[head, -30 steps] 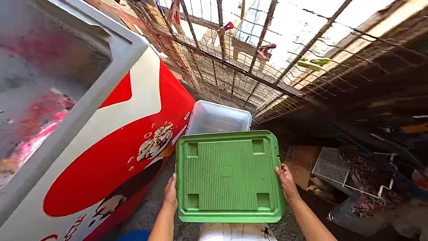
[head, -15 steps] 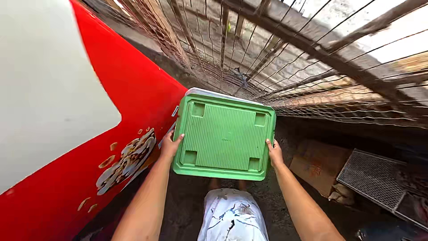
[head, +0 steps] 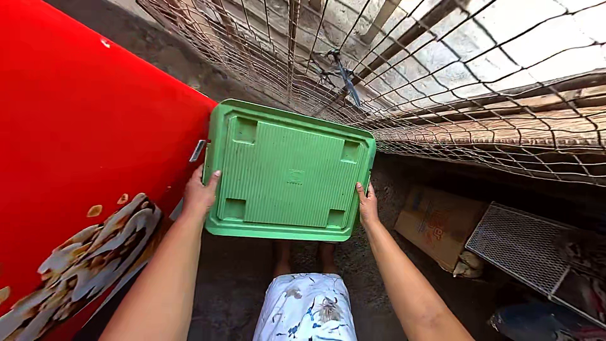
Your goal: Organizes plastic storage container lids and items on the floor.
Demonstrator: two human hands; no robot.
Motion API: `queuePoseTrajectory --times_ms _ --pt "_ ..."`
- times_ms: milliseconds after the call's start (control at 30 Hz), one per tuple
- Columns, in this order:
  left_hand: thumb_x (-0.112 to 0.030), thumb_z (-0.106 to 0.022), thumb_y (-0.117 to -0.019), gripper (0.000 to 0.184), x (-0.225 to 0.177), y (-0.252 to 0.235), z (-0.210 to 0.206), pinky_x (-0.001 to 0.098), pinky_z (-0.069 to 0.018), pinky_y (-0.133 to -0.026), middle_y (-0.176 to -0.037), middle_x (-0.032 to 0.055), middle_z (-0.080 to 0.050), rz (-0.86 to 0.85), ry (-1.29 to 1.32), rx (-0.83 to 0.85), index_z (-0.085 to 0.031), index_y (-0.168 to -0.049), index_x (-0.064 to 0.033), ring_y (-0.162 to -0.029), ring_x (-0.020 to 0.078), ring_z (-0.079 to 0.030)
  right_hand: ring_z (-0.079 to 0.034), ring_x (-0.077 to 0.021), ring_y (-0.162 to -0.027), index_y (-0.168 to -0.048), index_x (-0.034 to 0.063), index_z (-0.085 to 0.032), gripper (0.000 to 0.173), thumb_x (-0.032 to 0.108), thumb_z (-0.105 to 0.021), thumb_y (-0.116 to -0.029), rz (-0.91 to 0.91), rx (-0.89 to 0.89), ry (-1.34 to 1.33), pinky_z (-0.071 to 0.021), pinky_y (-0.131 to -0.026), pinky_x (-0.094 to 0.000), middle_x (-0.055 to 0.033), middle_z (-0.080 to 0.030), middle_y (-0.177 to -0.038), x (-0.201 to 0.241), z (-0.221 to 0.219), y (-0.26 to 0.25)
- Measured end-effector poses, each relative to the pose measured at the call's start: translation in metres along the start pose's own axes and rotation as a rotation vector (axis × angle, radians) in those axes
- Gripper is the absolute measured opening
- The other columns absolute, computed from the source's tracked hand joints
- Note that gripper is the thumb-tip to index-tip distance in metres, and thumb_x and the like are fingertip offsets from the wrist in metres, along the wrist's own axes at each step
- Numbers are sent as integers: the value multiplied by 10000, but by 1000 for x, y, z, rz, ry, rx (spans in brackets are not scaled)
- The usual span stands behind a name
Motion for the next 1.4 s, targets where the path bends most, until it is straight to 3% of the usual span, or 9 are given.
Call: queuePoseTrajectory --times_ms 200,300,367,433,533,800,933,1133,1400 --pt "-486 -374 -1092 621 -4 6 -5 641 -379 -1090 -1436 304 -506 120 85 169 -380 -1545 -60 -1322 436 -511 -733 -160 -829 -1338 -41 -560 424 267 -589 -1049 -88 -115 -128 -632 -755 -322 -159 -725 -998 -6 15 18" --pt "-484 -454 -1071 627 -2 9 -20 662 -379 -1077 -1413 315 -515 84 91 172 -421 -1503 -30 -1308 463 -505 -723 -143 -745 -1232 -43 -615 404 316 -579 -1051 -114 -216 -120 -628 -699 -315 -131 -723 -891 -17 29 19" --pt "-412 -457 -1087 569 -4 11 -32 606 -438 -1035 -1359 311 -543 59 105 180 -404 -1491 -16 -1225 416 -572 -721 -140 -810 -1300 -45 -564 454 342 -548 -1064 -85 -220 -51 -622 -744 -309 -146 -712 -973 -25 40 13" --pt "-356 -450 -1098 510 -1 12 -37 569 -472 -999 -1316 296 -568 23 112 176 -421 -1473 -12 -1157 375 -609 -683 -175 -1075 -1461 -31 -438 570 392 -480 -1082 -40 -181 177 -565 -946 -338 -197 -652 -1246 -30 47 11" --pt "-344 -437 -1102 511 10 10 -40 568 -440 -1057 -1409 289 -513 -68 83 185 -428 -1492 -15 -1251 373 -564 -531 -328 -1362 -1562 -54 -259 693 439 -382 -1091 37 -132 536 -415 -1147 -464 -282 -497 -1479 -33 56 13" --pt "-336 -536 -1068 635 8 35 -54 635 -331 -1140 -1501 343 -405 -172 -166 40 -324 -1554 15 -1389 483 -429 -584 -409 -1294 -1547 -92 -291 664 383 -402 -1097 94 -151 782 -426 -1116 -499 -324 -582 -1370 -42 65 8" --pt "-311 -459 -1100 559 3 38 -54 648 -342 -1129 -1450 331 -492 -187 -214 18 -335 -1563 -22 -1363 472 -485 -465 -407 -1401 -1542 -47 -356 638 346 -488 -1056 251 -209 749 -364 -1177 -486 -303 -449 -1507 -25 65 11" --pt "-328 -463 -1098 557 18 45 -43 680 -380 -1080 -1422 335 -502 -220 -231 33 -348 -1543 -14 -1309 485 -523 -643 -292 -1027 -1443 -64 -516 560 276 -623 -1011 345 -234 651 -542 -861 -364 -286 -576 -1316 -29 71 32" --pt "-320 -480 -1091 542 27 46 -35 696 -407 -1036 -1379 319 -545 -216 -174 83 -352 -1552 -64 -1255 485 -563 -640 -254 -1025 -1423 -87 -527 546 206 -662 -983 390 -280 537 -547 -860 -306 -277 -570 -1298 -27 69 35"
Point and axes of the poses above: each hand's wrist, its own y-axis away from the middle knuckle, its own z-axis out of the back of the hand, x = y × z, the point moved 2 cm from there along -y, towards the middle knuckle
